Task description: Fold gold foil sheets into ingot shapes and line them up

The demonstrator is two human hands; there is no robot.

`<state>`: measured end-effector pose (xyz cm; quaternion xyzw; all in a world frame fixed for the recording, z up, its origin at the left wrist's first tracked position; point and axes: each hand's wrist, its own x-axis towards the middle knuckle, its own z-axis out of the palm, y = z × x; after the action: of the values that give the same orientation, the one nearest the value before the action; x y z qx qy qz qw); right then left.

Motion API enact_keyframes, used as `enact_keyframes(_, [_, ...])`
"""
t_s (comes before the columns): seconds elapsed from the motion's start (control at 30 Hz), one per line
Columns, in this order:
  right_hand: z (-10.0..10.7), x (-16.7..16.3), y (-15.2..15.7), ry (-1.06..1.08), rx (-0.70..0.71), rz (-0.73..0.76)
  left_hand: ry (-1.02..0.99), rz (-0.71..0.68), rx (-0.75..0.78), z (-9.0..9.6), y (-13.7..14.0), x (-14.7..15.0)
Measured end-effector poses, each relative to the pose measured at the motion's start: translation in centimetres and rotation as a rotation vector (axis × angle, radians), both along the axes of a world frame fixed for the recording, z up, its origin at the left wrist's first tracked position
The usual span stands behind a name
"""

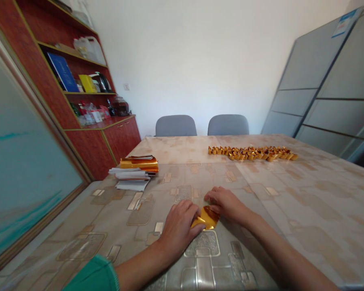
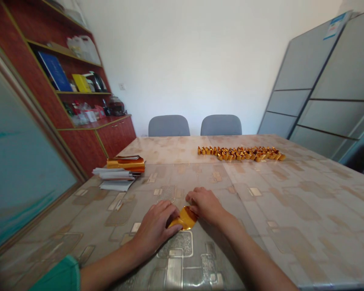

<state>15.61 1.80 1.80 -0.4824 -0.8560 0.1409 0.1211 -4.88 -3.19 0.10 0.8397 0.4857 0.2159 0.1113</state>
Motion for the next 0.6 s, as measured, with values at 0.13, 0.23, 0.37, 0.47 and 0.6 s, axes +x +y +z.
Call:
enact_keyframes(0.13, [0.4, -0.3, 1.6, -0.051, -0.134, 0.023, -0.007, -0.013, -0.012, -0.1, -0.1, -0.1])
enact_keyframes(0.23, [0.5, -0.2, 2.1, -0.063, -0.232, 0.047, -0.007, -0.019, -0.027, 0.0, -0.2, -0.1])
enact_keyframes(0.37, [0.4, 0.1, 1.9, 0.010, -0.276, 0.039, -0.005, -0.028, -0.013, 0.1, -0.2, 0.0])
enact_keyframes(0.47, [-0.1, 0.3, 1.5, 0.115, -0.278, 0.000, 0.001, -0.028, -0.006, -0.2, -0.2, -0.1])
enact_keyframes(0.6, [-0.4, 0.7, 0.9, 0.244, -0.326, -0.017, -0.009, -0.021, 0.006, -0.5, -0.1, -0.2])
